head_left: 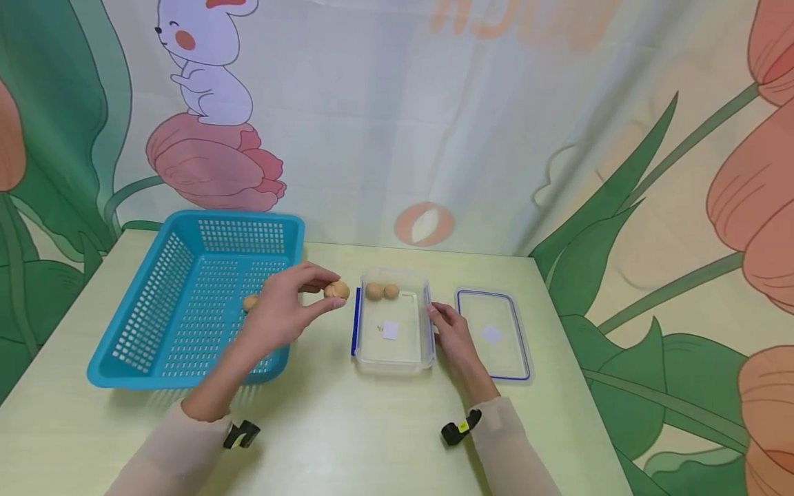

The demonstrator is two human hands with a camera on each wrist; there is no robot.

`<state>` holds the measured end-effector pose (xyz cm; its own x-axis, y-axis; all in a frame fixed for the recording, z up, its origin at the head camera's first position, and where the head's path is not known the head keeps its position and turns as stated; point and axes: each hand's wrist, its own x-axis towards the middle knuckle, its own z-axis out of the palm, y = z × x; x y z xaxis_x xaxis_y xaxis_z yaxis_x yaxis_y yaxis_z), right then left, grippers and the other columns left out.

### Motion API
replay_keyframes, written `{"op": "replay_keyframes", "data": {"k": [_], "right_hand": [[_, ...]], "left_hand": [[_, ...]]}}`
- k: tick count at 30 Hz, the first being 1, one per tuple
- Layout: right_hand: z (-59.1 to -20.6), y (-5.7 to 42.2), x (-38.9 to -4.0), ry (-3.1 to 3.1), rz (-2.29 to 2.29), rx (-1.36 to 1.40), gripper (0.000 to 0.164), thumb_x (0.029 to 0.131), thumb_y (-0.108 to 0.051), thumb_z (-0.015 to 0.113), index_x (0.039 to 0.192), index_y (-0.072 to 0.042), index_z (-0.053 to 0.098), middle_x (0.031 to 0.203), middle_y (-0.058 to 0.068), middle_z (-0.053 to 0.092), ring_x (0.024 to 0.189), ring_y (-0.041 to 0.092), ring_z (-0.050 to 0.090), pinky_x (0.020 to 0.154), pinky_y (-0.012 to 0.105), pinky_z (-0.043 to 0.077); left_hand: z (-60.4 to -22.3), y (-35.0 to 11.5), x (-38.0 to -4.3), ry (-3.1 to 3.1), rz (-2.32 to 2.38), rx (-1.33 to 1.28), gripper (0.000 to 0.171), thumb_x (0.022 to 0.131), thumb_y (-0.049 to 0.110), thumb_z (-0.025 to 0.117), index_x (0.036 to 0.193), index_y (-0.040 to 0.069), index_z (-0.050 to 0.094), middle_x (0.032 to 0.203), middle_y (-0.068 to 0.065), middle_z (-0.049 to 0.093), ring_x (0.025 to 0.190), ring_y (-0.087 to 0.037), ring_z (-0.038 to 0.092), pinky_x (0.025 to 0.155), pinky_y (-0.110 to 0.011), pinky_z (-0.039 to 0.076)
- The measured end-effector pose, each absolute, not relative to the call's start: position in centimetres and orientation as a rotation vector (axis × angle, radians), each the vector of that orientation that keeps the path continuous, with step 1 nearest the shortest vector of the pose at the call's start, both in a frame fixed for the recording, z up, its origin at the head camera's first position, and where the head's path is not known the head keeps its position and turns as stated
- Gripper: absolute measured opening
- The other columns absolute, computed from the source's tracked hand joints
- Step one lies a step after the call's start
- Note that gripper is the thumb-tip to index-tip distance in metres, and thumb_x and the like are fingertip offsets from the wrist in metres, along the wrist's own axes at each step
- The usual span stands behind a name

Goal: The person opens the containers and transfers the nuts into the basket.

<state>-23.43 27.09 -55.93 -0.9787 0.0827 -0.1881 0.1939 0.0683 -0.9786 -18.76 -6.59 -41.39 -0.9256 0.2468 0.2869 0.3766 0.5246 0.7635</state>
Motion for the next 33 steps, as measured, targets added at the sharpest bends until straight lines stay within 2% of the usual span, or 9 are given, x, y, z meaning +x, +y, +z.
{"op": "replay_keyframes", "data": {"k": [11,16,24,33], "right_hand": [[-55.8,27.3,-23.3,2.244,-2.074,0.266,0.055,0.107,-0.039,0.065,0.146,-0.001,0.058,0.144,0.02,0.062,0.131,0.029,0.058,0.108,0.05,0.051],[-55.7,27.3,-23.3,2.268,-2.065,0.253,0.056,0.107,-0.041,0.065,0.146,-0.001,0.059,0.143,0.02,0.063,0.129,0.029,0.059,0.105,0.049,0.053],[-55.9,27.2,-23.4,2.266,-2.057,0.271,0.058,0.106,-0.042,0.066,0.147,-0.002,0.058,0.143,0.018,0.062,0.13,0.028,0.058,0.106,0.048,0.052],[-55.8,27.0,-23.4,2.252,-2.063,0.28,0.056,0.107,-0.04,0.064,0.147,-0.002,0.057,0.145,0.019,0.061,0.133,0.03,0.057,0.109,0.051,0.05]], "left_hand": [[-42.9,-11.9,-19.4,-2.575,-1.355,-0.411,0.039,0.094,0.025,0.083,0.128,0.008,0.073,0.121,-0.009,0.072,0.11,-0.032,0.074,0.089,-0.051,0.062],[-44.0,-14.0,-19.6,-2.585,-1.29,-0.385,0.04,0.096,0.021,0.081,0.131,0.007,0.071,0.124,-0.011,0.07,0.114,-0.036,0.071,0.094,-0.055,0.059],[-45.6,-16.5,-19.9,-2.629,-1.135,-0.361,0.039,0.095,0.01,0.081,0.131,0.001,0.069,0.129,-0.019,0.066,0.118,-0.042,0.065,0.099,-0.062,0.055],[-48.1,-18.5,-20.6,-2.759,-1.043,-0.314,0.037,0.096,0.008,0.08,0.129,-0.004,0.068,0.127,-0.024,0.064,0.116,-0.048,0.063,0.097,-0.063,0.054]]}}
